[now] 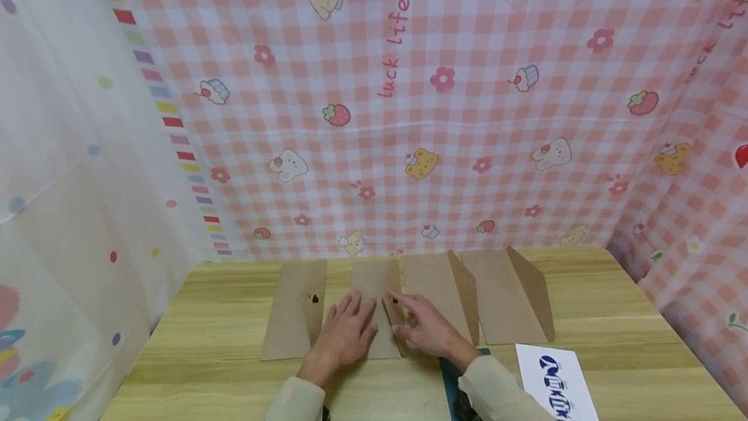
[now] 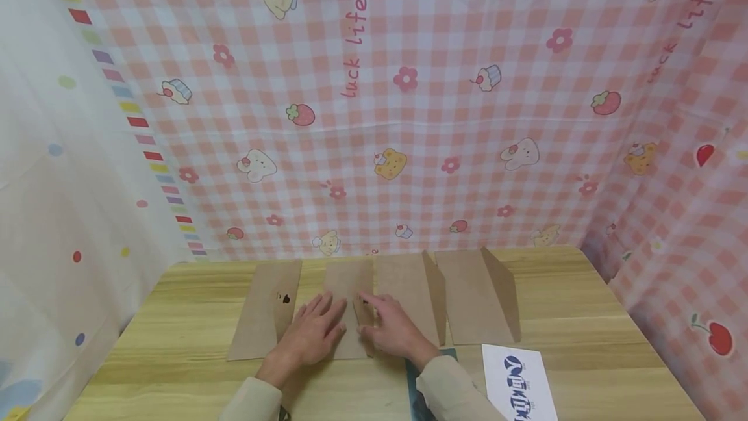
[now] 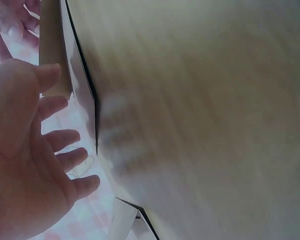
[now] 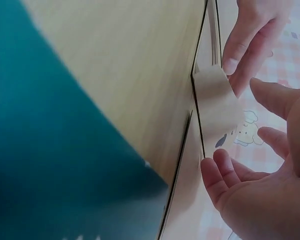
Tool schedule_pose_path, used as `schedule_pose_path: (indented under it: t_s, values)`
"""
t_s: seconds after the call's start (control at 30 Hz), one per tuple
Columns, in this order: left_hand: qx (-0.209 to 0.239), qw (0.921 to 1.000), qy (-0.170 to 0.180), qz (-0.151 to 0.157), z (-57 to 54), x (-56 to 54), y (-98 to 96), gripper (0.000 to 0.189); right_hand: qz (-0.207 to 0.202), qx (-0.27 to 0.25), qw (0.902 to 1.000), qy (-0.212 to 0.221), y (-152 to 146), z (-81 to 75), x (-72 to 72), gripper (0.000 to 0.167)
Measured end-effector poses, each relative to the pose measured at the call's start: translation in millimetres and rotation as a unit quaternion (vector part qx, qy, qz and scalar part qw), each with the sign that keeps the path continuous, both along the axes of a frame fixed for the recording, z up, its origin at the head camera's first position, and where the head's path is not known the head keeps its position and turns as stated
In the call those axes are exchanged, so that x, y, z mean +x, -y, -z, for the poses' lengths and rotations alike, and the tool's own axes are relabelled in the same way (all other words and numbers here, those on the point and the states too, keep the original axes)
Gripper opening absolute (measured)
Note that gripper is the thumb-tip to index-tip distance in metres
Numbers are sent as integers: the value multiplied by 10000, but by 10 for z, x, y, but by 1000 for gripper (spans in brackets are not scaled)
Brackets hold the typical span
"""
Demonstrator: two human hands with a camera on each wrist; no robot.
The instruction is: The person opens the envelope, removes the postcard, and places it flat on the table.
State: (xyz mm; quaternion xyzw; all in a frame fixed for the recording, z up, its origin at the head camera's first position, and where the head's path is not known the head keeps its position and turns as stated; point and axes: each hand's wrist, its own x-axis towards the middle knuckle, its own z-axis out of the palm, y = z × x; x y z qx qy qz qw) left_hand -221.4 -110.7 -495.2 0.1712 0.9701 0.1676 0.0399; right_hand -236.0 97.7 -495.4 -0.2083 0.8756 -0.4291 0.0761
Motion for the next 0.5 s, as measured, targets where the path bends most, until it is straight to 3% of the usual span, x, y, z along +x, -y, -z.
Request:
schedule_pose_path:
  t_s: [0.23,0.5]
  values:
    - [-26,9996,214,180,-22,4,-9,52,104,58,9999,43,40,18,-8,65]
    - [-127,9990,395,162,-2,-14,-19,53,-26,-93,9999,-94,83,60,-22,67]
